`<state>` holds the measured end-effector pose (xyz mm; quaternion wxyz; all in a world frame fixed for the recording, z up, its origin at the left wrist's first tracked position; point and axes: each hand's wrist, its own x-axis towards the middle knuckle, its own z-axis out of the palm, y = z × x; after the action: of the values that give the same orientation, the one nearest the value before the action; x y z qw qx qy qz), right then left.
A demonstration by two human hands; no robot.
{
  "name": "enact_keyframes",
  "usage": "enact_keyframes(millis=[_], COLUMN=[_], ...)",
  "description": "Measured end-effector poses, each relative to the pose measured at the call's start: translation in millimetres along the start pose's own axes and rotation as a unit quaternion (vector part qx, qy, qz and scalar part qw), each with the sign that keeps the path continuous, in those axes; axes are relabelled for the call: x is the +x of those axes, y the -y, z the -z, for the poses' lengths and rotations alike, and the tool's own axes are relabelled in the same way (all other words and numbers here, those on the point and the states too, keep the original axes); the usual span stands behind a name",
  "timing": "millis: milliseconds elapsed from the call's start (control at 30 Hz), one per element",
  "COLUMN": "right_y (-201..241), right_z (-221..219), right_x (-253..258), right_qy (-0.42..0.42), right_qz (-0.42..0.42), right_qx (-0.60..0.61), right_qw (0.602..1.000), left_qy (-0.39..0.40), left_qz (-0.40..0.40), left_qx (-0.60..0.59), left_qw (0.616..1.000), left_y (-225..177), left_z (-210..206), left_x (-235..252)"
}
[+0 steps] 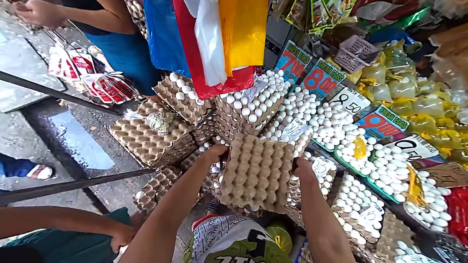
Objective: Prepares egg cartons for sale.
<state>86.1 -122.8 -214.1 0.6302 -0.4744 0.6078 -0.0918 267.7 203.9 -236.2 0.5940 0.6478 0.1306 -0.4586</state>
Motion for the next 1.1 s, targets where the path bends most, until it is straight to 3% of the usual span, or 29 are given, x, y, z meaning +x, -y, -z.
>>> enact_keyframes(millis=[100, 200, 267, 333, 433, 500, 600, 667, 767, 867, 933, 1000, 1100], right_y=[-22.1, -30.2, -22.6, -3.5, 33.6, 50.5, 60.1, 57.4, 41.9, 30.4, 35.8, 43.1, 51.7], right_z=[4.6, 21.9, 52.0, 84.7, 113.9, 102.1, 47.0, -6.7, -74.8, -94.3, -90.1, -84.3, -80.7], right_x=[2.7, 5.6, 6.7, -1.9, -35.9, -68.9, -103.5, -114.5, -147.3, -177.5, -170.3, -156.2, -133.0], right_qy=[-0.001, 0.035, 0.052, 0.000, -0.021, 0.068, 0.201, 0.210, 0.185, 0.172, 0.234, 0.299, 0.278], right_qz=[-0.026, -0.033, 0.016, 0.100, 0.223, 0.322, 0.448, 0.496, 0.477, 0.509, 0.538, 0.531, 0.472], right_qx=[0.164, 0.288, 0.263, 0.173, 0.069, -0.014, -0.215, -0.375, -0.603, -0.654, -0.598, -0.498, -0.488], right_qw=[0.986, 0.956, 0.963, 0.980, 0.972, 0.944, 0.844, 0.754, 0.612, 0.533, 0.546, 0.617, 0.679], left_qy=[0.000, 0.013, 0.012, 0.010, -0.051, -0.068, 0.004, 0.059, -0.030, -0.101, -0.086, -0.036, 0.085], left_qz=[-0.027, -0.073, -0.097, -0.129, -0.182, -0.250, -0.310, -0.312, -0.276, -0.290, -0.271, -0.186, -0.100], left_qx=[0.016, 0.216, 0.415, 0.525, 0.536, 0.463, 0.293, 0.233, 0.194, 0.003, -0.161, -0.337, -0.519], left_qw=[1.000, 0.974, 0.905, 0.841, 0.823, 0.848, 0.904, 0.919, 0.941, 0.952, 0.945, 0.922, 0.845], left_y=[13.5, 16.9, 8.9, -14.3, -53.4, -67.8, -47.4, -8.3, 27.3, 41.4, 43.6, 40.2, 40.3], left_z=[3.3, 15.5, 30.9, 50.3, 73.7, 63.3, -6.7, -65.4, -126.8, -150.1, -155.3, -162.2, -165.5], left_x=[9.6, 11.4, 6.3, -21.4, -72.0, -106.6, -135.0, -122.8, -126.0, -132.2, -130.3, -118.9, -115.8])
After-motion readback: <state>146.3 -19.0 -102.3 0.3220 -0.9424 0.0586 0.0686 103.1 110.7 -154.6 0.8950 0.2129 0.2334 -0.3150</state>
